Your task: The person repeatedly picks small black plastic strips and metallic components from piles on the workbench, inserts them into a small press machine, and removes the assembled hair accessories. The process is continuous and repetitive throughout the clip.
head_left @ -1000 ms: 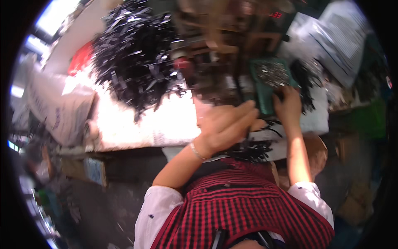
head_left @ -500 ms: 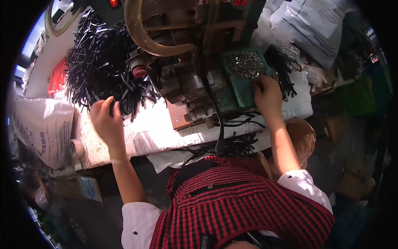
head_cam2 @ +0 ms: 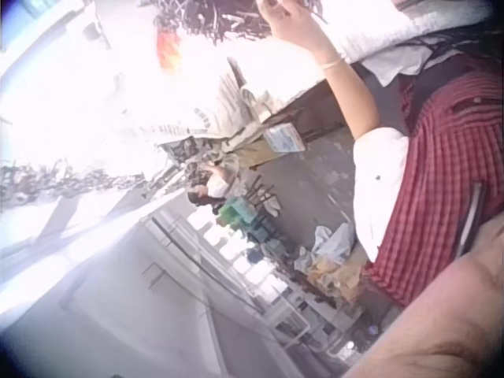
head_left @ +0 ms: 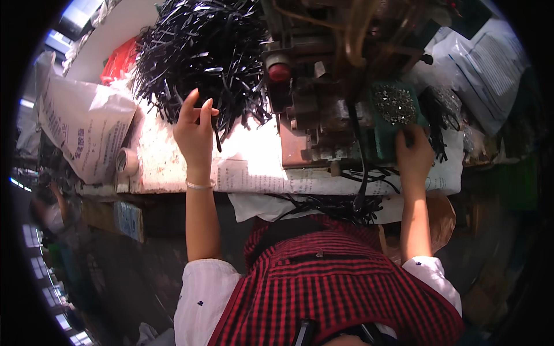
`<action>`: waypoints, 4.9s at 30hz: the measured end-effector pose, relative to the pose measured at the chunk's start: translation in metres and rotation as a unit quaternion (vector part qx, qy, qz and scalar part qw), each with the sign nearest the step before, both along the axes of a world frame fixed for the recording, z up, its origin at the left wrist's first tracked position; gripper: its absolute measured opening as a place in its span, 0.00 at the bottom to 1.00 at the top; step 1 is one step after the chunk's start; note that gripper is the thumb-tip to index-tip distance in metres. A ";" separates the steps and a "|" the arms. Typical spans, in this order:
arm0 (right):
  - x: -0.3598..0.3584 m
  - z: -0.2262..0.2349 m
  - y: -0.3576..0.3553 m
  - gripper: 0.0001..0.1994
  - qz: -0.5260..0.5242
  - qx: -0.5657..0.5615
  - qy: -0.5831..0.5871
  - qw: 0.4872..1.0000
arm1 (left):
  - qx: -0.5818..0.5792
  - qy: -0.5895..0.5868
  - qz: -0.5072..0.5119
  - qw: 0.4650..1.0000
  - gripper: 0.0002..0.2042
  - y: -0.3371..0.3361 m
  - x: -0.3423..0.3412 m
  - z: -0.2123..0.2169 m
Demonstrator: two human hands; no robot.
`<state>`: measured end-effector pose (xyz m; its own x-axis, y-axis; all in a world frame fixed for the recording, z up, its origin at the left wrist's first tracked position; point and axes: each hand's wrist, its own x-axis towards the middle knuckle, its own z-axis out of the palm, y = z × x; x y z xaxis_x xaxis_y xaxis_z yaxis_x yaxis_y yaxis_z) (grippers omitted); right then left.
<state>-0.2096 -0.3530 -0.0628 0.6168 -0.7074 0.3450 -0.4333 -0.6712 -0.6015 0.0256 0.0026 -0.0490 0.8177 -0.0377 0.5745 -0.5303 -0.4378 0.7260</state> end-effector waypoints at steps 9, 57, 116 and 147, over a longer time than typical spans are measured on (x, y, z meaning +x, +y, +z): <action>-0.024 0.016 0.010 0.09 0.099 0.157 -0.220 0.958 | -0.216 0.126 -0.148 0.957 0.16 -0.016 -0.027 -0.008; -0.015 -0.001 -0.021 0.06 0.066 -0.058 0.032 0.996 | 0.098 -0.405 -0.275 0.867 0.12 -0.148 -0.110 0.051; 0.043 0.084 0.095 0.30 0.277 0.319 -0.337 0.842 | 0.009 -0.293 -0.231 0.928 0.14 -0.091 -0.113 0.081; -0.017 -0.017 -0.027 0.09 0.058 -0.054 -0.104 0.991 | 0.071 -0.212 0.004 0.975 0.03 -0.034 -0.085 0.058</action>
<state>-0.2266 -0.3796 -0.0796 0.5992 -0.5885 0.5427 -0.2239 -0.7741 -0.5922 -0.0590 -0.0315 0.0093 0.5078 -0.1358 0.8507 -0.7656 -0.5238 0.3734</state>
